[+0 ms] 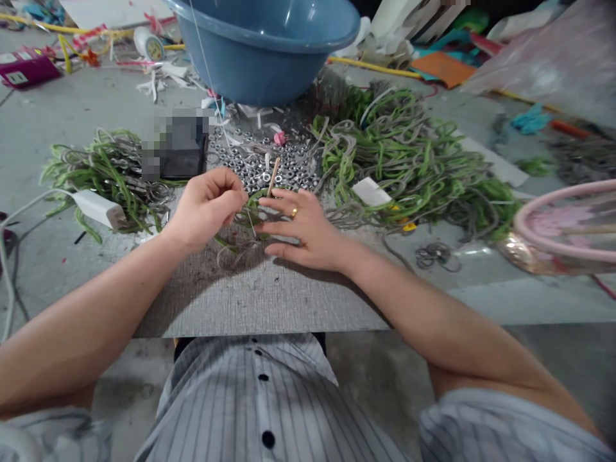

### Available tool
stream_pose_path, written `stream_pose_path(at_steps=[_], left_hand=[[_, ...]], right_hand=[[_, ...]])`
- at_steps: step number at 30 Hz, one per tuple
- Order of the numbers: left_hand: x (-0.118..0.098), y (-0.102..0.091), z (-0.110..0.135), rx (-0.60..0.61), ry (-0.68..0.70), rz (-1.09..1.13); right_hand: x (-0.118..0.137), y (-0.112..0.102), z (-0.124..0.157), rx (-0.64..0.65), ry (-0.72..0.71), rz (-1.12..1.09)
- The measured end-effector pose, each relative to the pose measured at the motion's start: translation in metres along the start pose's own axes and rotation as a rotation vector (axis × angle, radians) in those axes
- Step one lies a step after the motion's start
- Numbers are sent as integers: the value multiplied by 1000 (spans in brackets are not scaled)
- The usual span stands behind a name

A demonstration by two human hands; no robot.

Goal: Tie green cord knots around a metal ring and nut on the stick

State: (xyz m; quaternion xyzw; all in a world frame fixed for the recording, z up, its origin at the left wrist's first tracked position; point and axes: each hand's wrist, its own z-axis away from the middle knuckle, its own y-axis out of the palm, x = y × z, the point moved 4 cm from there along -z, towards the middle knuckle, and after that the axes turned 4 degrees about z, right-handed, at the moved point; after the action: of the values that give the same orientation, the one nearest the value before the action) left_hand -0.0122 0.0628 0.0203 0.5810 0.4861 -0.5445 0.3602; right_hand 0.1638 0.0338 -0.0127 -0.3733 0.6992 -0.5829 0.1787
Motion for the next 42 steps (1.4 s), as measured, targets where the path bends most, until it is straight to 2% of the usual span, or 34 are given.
stream_pose_path(at_steps=[4, 7, 10, 15, 21, 23, 25, 26, 29, 31, 32, 33, 34, 36, 38, 40, 42], left_hand=[[2, 1, -1, 15, -27, 17], [5, 2, -1, 47, -83, -3], [10, 4, -2, 99, -179, -23], [12, 6, -1, 179, -253, -4], [13, 7, 0, 261, -273, 7], [14, 8, 0, 308, -286, -6], [15, 9, 1, 334, -312, -33], [15, 9, 1, 339, -323, -45], [15, 9, 1, 330, -336, -56], [15, 9, 2, 327, -333, -50], [14, 9, 2, 324, -327, -44], [14, 9, 2, 322, -320, -33], [14, 8, 3, 318, -310, -18], [12, 9, 4, 317, -291, 21], [10, 11, 5, 337, -281, 50], [7, 14, 7, 382, -279, 53], [5, 17, 8, 429, -294, 32]], right_hand=[[4, 10, -3, 71, -2, -48], [-2, 3, -1, 16, 17, -101], [-9, -13, 4, -124, 73, -177], [-26, -37, 17, -374, 279, -225], [-51, -43, 29, -638, 365, -211], [-67, -42, 33, -682, 430, -149], [-87, -45, 40, -803, 466, -117], [-98, -49, 45, -882, 504, -89], [-128, -60, 60, -984, 746, 38], [-138, -66, 69, -987, 965, 98], [-137, -68, 68, -923, 1007, 139], [-133, -69, 66, -848, 991, 201], [-126, -71, 63, -826, 947, 269], [-106, -70, 53, -795, 754, 302], [-84, -64, 40, -740, 493, 177], [-66, -56, 30, -619, 344, 42], [-53, -46, 22, -434, 247, -31]])
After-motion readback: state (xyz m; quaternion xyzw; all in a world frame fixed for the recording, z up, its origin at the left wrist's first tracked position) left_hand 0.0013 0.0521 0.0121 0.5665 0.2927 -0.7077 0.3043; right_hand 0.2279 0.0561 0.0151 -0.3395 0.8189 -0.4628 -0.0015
